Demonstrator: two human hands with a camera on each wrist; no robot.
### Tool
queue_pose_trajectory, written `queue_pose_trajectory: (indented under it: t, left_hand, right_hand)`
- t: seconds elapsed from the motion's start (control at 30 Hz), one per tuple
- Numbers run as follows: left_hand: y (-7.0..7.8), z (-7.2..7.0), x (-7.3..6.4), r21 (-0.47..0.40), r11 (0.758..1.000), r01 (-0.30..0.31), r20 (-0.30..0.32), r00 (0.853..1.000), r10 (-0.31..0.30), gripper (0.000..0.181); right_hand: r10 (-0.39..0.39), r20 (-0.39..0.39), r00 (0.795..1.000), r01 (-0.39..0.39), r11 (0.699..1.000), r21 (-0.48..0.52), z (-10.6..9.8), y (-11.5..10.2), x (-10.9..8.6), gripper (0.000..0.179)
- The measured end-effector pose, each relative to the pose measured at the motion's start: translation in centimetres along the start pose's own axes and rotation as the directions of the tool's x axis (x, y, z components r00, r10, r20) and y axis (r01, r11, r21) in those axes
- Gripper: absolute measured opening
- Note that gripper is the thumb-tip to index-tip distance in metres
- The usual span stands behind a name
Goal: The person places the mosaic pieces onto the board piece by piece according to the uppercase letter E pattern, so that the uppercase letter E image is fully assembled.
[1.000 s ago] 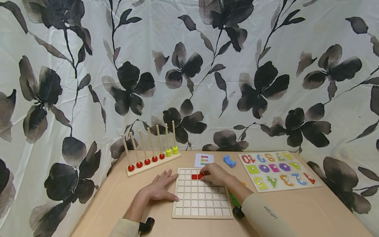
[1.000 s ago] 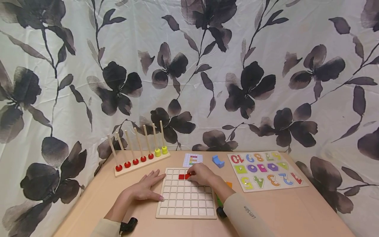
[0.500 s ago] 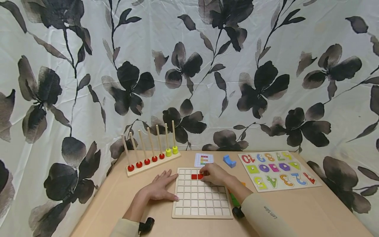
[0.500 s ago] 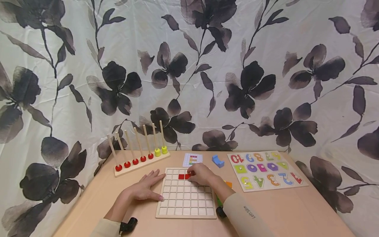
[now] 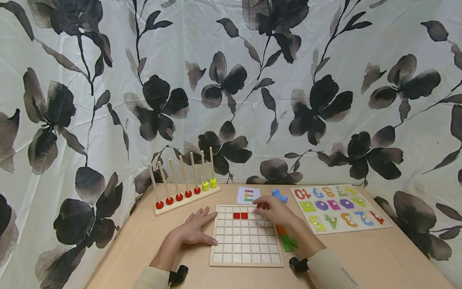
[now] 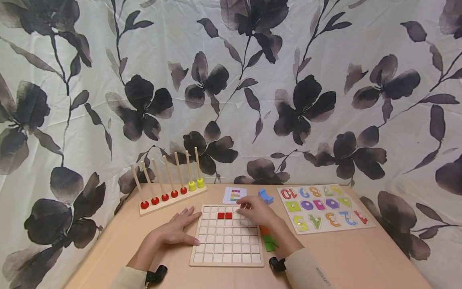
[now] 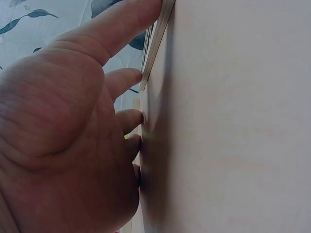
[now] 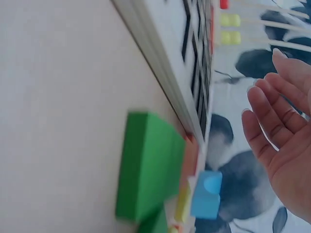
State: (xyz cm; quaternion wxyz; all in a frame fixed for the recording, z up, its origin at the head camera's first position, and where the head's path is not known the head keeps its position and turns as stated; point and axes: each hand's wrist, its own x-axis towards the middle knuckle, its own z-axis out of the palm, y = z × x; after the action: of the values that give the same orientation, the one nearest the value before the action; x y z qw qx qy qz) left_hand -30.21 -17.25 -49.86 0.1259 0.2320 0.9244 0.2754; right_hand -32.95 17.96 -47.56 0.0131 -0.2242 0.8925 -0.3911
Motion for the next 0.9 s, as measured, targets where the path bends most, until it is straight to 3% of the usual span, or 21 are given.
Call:
queue_pose_trajectory:
  t: [0.23, 0.9]
  left_hand:
    - [-0.2, 0.1, 0.1, 0.004, 1.000, 0.004, 0.002, 1.000, -0.004, 0.103]
    - [0.1, 0.1, -0.1, 0.011, 1.000, 0.004, 0.006, 1.000, -0.004, 0.104]
  right_hand:
    - [0.056, -0.068, 0.996, -0.056, 0.998, 0.000, -2.1, 0.0, -2.0, 0.033]
    - [0.097, -0.160, 0.982, -0.092, 0.995, 0.042, -4.2, 2.0, -4.7, 0.033]
